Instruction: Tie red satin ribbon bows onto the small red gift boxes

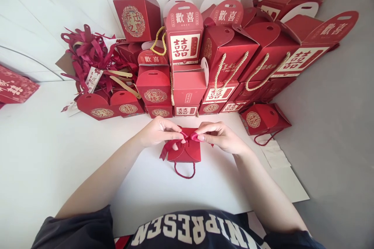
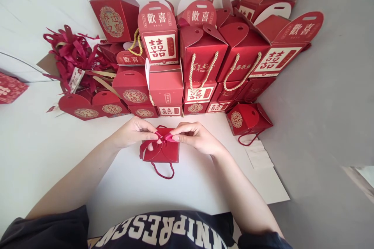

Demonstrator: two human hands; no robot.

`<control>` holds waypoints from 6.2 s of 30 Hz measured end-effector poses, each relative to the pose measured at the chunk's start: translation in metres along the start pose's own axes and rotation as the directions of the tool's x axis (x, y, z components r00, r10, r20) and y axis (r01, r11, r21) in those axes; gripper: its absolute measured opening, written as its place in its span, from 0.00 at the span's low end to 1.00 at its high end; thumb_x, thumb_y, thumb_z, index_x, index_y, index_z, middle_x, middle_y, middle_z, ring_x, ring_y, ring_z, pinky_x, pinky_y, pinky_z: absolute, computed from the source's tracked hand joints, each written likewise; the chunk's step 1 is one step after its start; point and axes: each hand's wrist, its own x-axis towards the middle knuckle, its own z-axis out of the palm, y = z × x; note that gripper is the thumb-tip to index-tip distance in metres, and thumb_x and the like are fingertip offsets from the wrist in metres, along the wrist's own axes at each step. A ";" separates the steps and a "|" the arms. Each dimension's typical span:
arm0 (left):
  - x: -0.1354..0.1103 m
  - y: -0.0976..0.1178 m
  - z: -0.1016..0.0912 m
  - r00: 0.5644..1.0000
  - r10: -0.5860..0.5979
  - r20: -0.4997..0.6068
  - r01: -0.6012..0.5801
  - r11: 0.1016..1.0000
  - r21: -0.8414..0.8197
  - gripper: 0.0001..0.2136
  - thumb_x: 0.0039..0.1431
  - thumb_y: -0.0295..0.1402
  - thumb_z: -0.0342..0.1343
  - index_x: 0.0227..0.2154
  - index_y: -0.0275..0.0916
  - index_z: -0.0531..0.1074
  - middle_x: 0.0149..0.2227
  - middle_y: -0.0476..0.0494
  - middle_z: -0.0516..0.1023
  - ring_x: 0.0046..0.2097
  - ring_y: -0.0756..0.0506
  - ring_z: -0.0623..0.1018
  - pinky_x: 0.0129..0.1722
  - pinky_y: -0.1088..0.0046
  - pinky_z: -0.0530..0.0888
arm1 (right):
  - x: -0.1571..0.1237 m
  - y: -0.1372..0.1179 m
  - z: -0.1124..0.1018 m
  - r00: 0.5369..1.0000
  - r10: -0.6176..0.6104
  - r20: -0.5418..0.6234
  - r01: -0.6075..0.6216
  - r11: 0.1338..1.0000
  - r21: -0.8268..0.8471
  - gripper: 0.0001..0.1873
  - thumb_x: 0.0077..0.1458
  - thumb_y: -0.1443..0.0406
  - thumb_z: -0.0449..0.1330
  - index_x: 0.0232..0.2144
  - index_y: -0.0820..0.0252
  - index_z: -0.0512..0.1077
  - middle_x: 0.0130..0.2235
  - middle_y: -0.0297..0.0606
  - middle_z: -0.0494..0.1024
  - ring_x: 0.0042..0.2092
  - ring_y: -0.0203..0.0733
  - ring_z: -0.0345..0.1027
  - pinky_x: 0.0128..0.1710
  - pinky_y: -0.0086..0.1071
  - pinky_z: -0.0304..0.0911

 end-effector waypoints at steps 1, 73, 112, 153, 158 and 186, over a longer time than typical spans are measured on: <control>0.001 0.000 0.001 1.000 0.006 0.002 -0.006 1.000 -0.016 0.09 0.56 0.35 0.64 0.33 0.33 0.81 0.34 0.39 0.84 0.26 0.48 0.82 0.28 0.77 0.78 | -0.001 0.000 0.000 1.000 0.020 0.007 -0.020 1.000 0.012 0.10 0.56 0.60 0.66 0.39 0.56 0.81 0.35 0.37 0.78 0.33 0.35 0.69 0.33 0.30 0.67; -0.014 0.020 -0.035 0.939 -0.289 0.189 0.181 0.878 0.443 0.11 0.55 0.40 0.61 0.27 0.36 0.75 0.26 0.49 0.73 0.28 0.51 0.69 0.29 0.77 0.65 | -0.007 -0.007 0.001 0.950 0.301 -0.078 -0.309 0.879 -0.363 0.20 0.55 0.51 0.62 0.23 0.59 0.66 0.19 0.27 0.67 0.20 0.30 0.57 0.20 0.25 0.53; -0.004 0.013 -0.006 0.971 -0.234 0.054 0.220 0.956 0.197 0.11 0.53 0.36 0.64 0.39 0.39 0.82 0.32 0.42 0.84 0.32 0.49 0.82 0.28 0.82 0.75 | -0.002 0.011 -0.030 0.916 0.226 0.332 -0.205 0.974 -0.095 0.15 0.53 0.57 0.67 0.29 0.66 0.77 0.28 0.34 0.72 0.30 0.32 0.63 0.32 0.28 0.61; -0.005 0.009 0.000 0.997 -0.039 0.068 0.024 0.976 0.215 0.14 0.61 0.43 0.56 0.32 0.37 0.63 0.34 0.41 0.82 0.38 0.43 0.82 0.24 0.78 0.68 | 0.010 0.008 0.033 0.969 -0.203 -0.142 0.117 0.881 -0.458 0.12 0.56 0.59 0.65 0.40 0.57 0.72 0.43 0.40 0.77 0.45 0.44 0.71 0.49 0.39 0.64; -0.005 0.010 -0.001 0.997 -0.046 0.061 0.031 0.975 0.220 0.13 0.62 0.42 0.56 0.32 0.37 0.64 0.35 0.41 0.82 0.38 0.44 0.82 0.25 0.78 0.68 | 0.013 0.024 0.035 0.934 -0.319 -0.162 0.239 0.893 -0.381 0.06 0.58 0.61 0.64 0.32 0.57 0.72 0.42 0.41 0.78 0.45 0.43 0.72 0.51 0.41 0.66; -0.022 0.001 0.041 0.886 0.376 -0.272 -0.048 0.658 0.752 0.06 0.56 0.28 0.55 0.37 0.43 0.67 0.39 0.50 0.78 0.39 0.47 0.78 0.41 0.73 0.71 | 0.019 0.019 0.028 0.901 -0.431 0.052 0.394 0.761 -0.515 0.04 0.61 0.67 0.60 0.36 0.56 0.75 0.37 0.38 0.80 0.41 0.42 0.71 0.47 0.40 0.66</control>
